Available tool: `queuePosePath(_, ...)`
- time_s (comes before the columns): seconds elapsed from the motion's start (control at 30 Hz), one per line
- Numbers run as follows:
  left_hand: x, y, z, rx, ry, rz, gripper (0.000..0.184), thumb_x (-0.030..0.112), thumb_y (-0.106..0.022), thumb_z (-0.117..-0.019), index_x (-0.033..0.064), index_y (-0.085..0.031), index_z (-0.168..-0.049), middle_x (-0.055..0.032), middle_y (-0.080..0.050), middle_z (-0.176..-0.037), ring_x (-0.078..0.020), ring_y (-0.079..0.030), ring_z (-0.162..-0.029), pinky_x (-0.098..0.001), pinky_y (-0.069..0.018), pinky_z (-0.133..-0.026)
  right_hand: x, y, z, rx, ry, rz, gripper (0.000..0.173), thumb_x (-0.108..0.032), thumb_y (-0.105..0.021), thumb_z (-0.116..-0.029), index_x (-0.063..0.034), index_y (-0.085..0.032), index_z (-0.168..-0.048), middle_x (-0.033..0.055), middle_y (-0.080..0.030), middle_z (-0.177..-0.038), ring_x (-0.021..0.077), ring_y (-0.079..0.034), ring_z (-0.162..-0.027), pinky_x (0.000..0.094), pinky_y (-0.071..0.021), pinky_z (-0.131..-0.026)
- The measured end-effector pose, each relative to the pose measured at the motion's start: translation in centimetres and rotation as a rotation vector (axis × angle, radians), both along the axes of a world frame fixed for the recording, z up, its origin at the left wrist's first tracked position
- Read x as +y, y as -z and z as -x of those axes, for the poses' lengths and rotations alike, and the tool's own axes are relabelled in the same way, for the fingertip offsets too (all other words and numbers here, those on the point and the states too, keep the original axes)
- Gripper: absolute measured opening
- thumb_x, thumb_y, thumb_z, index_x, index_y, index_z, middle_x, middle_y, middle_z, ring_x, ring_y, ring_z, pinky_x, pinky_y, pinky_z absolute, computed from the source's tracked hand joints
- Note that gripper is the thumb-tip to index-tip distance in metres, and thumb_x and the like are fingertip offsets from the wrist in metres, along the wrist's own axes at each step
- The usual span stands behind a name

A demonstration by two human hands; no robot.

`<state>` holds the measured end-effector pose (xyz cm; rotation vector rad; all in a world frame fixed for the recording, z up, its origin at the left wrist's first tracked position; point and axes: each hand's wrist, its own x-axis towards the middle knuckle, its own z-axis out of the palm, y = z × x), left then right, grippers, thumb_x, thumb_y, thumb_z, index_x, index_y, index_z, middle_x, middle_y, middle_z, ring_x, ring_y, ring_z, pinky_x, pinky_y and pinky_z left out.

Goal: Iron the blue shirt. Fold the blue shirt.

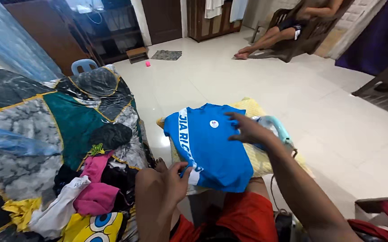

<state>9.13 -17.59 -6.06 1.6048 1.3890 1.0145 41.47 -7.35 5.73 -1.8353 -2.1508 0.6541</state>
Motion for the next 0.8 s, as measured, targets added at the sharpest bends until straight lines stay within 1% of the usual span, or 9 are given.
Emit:
queuePosePath(0.1, 1.7, -4.3, -2.0, -0.054, 0.124, -0.259, 0.023, 0.023, -0.068, -0.0983, 0.0080, -0.076, -0.113, -0.0046, -0.069, -0.100, -0.0083, -0.066, -0.088, -0.0249, -0.0582, -0.081, -0.8, -1.7, 7.7, 0.268, -0.608, 0.138, 0.111, -0.004, -0.094, -0.0678, -0.0205, -0.037, -0.161, 0.0066, -0.050, -0.157, 0.0306, -0.068, -0.109, 0.0505, -0.0609, -0.079)
queuePosePath(0.17, 2.3, -6.9, -2.7, -0.140, 0.100, -0.485, 0.018, 0.017, -0.068, -0.0974, 0.0060, -0.078, -0.108, -0.0045, -0.068, -0.096, -0.0066, -0.065, -0.087, -0.0222, -0.0577, -0.080, -0.3, -2.9, 10.4, 0.334, -0.817, 0.172, 0.100, -0.002, -0.093, -0.0692, -0.0113, -0.044, -0.156, 0.0126, -0.066, -0.133, 0.0245, -0.069, -0.099, 0.0421, -0.0602, -0.078)
queuePosePath(0.23, 2.7, -8.9, -3.0, -0.279, 0.019, -0.641, 0.018, 0.015, -0.071, -0.0962, 0.0016, -0.075, -0.107, -0.0051, -0.068, -0.095, -0.0086, -0.066, -0.085, -0.0242, -0.0601, -0.075, 0.7, -4.1, 11.4, 0.341, -0.858, 0.079, 0.056, -0.004, -0.086, -0.0797, -0.0027, -0.064, -0.131, 0.0088, -0.070, -0.093, 0.0134, -0.064, -0.077, 0.0326, -0.0562, -0.071)
queuePosePath(0.33, 2.8, -10.0, -3.1, -0.411, -0.079, -0.639, 0.055, 0.031, -0.080, -0.0901, -0.0043, -0.056, -0.125, -0.0081, -0.065, -0.104, -0.0141, -0.068, -0.090, -0.0299, -0.0618, -0.073, 0.6, -7.7, 12.1, 0.363, -0.751, -0.204, 0.023, 0.008, -0.074, -0.0792, -0.0045, -0.076, -0.099, 0.0044, -0.073, -0.086, 0.0113, -0.068, -0.074, 0.0332, -0.0598, -0.068)
queuePosePath(0.4, 3.0, -9.2, -3.7, -0.351, -0.090, -0.536, 0.083, 0.041, -0.084, -0.0834, -0.0071, -0.044, -0.138, -0.0127, -0.064, -0.112, -0.0179, -0.068, -0.100, -0.0322, -0.0625, -0.073, 0.2, -10.2, 12.5, 0.410, -0.670, -0.373, 0.022, 0.006, -0.070, -0.0792, -0.0053, -0.075, -0.097, 0.0031, -0.073, -0.086, 0.0109, -0.068, -0.073, 0.0332, -0.0599, -0.065)
queuePosePath(0.47, 2.9, -7.6, -5.0, -0.255, -0.059, -0.380, 0.096, 0.044, -0.086, -0.0804, -0.0089, -0.039, -0.145, -0.0178, -0.065, -0.121, -0.0206, -0.067, -0.109, -0.0363, -0.0625, -0.079, -0.1, -12.7, 12.8, 0.466, -0.599, -0.496, 0.008, -0.007, -0.074, -0.0894, -0.0042, -0.072, -0.097, 0.0018, -0.069, -0.079, 0.0079, -0.064, -0.066, 0.0284, -0.0561, -0.060)
queuePosePath(0.6, 2.4, -4.9, -6.9, -0.132, 0.002, -0.214, 0.070, 0.046, -0.083, -0.0828, -0.0036, -0.061, -0.127, -0.0156, -0.069, -0.119, -0.0206, -0.067, -0.114, -0.0404, -0.0569, -0.099, -1.0, -17.1, 12.7, 0.472, -0.458, -0.750, 0.015, -0.017, -0.073, -0.0946, -0.0036, -0.069, -0.098, -0.0001, -0.069, -0.080, 0.0030, -0.064, -0.067, 0.0230, -0.0567, -0.062)
queuePosePath(0.7, 2.3, -4.9, -6.2, -0.024, 0.003, -0.249, 0.039, 0.042, -0.074, -0.0909, 0.0054, -0.072, -0.103, -0.0089, -0.071, -0.105, -0.0191, -0.067, -0.105, -0.0415, -0.0558, -0.095, -1.6, -19.4, 11.1, 0.450, -0.433, -0.852, 0.014, -0.016, -0.072, -0.0956, -0.0030, -0.068, -0.102, -0.0003, -0.070, -0.087, 0.0025, -0.067, -0.076, 0.0230, -0.0592, -0.069)
queuePosePath(0.8, 2.7, -6.3, -4.6, 0.105, -0.004, -0.326, 0.030, 0.038, -0.065, -0.0977, 0.0094, -0.074, -0.102, -0.0054, -0.074, -0.100, -0.0166, -0.070, -0.098, -0.0436, -0.0579, -0.089, -2.9, -21.1, 8.9, 0.422, -0.411, -0.912, 0.017, -0.019, -0.069, -0.0991, -0.0045, -0.068, -0.107, -0.0032, -0.072, -0.095, -0.0001, -0.069, -0.084, 0.0212, -0.0616, -0.076)
